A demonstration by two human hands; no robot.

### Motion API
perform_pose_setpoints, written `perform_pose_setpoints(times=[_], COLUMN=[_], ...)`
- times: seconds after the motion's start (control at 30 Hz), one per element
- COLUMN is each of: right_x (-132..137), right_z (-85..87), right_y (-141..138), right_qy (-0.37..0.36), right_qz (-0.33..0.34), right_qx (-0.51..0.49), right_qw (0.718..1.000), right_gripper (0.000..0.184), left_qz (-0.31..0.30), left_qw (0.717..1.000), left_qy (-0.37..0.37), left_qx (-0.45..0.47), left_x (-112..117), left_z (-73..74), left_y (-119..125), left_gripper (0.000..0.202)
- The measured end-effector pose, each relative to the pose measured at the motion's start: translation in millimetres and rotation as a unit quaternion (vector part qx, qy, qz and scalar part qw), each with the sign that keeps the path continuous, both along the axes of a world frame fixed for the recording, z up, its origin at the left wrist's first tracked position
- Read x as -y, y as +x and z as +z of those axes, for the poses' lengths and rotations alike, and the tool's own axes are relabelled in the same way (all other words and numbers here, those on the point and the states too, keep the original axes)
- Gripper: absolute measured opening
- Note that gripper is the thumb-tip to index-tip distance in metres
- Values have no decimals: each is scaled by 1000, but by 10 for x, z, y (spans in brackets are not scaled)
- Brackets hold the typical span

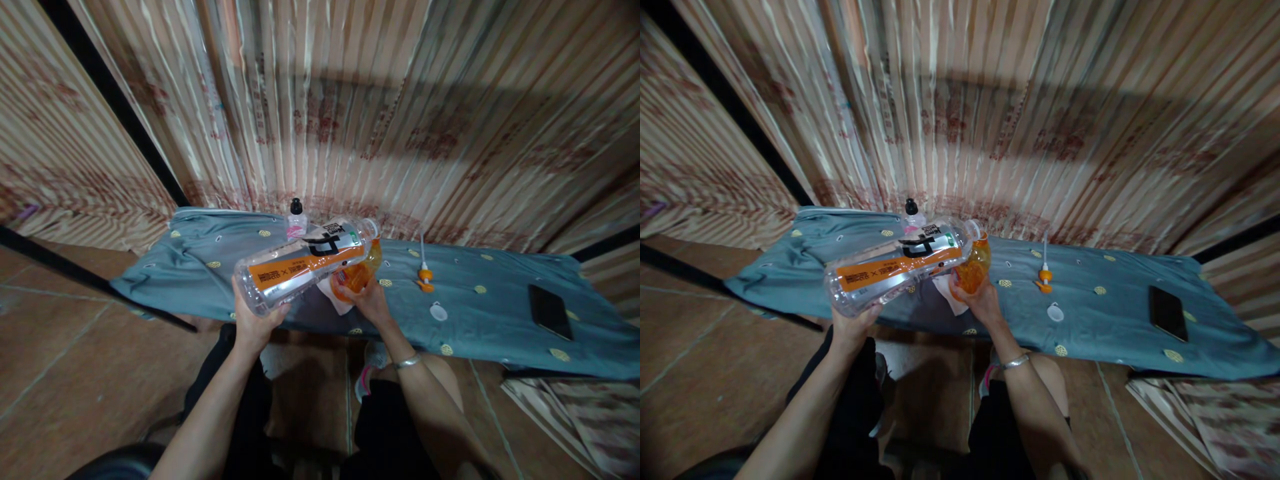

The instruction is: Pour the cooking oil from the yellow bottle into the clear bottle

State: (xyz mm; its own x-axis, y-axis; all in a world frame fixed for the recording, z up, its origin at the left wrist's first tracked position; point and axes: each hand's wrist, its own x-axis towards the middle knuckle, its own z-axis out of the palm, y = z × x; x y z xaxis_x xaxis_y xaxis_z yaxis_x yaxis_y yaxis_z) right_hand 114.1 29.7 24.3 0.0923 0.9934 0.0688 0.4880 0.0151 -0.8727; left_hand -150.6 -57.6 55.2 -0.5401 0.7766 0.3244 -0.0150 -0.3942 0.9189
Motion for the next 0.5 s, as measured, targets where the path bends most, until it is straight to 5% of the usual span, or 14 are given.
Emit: perform_pose_setpoints(times=[0.5], right_x=[31], right_z=[29], right_y=[-37], right_qy=[17], right_qz=[-14], right_qx=[1], right_qw=[1000], right_gripper=[58], left_qz=[5], left_qw=[1000], left_qy=[-11], left_qx=[7], left_x=[15], left_z=[35], left_y=[13], left_gripper=[106])
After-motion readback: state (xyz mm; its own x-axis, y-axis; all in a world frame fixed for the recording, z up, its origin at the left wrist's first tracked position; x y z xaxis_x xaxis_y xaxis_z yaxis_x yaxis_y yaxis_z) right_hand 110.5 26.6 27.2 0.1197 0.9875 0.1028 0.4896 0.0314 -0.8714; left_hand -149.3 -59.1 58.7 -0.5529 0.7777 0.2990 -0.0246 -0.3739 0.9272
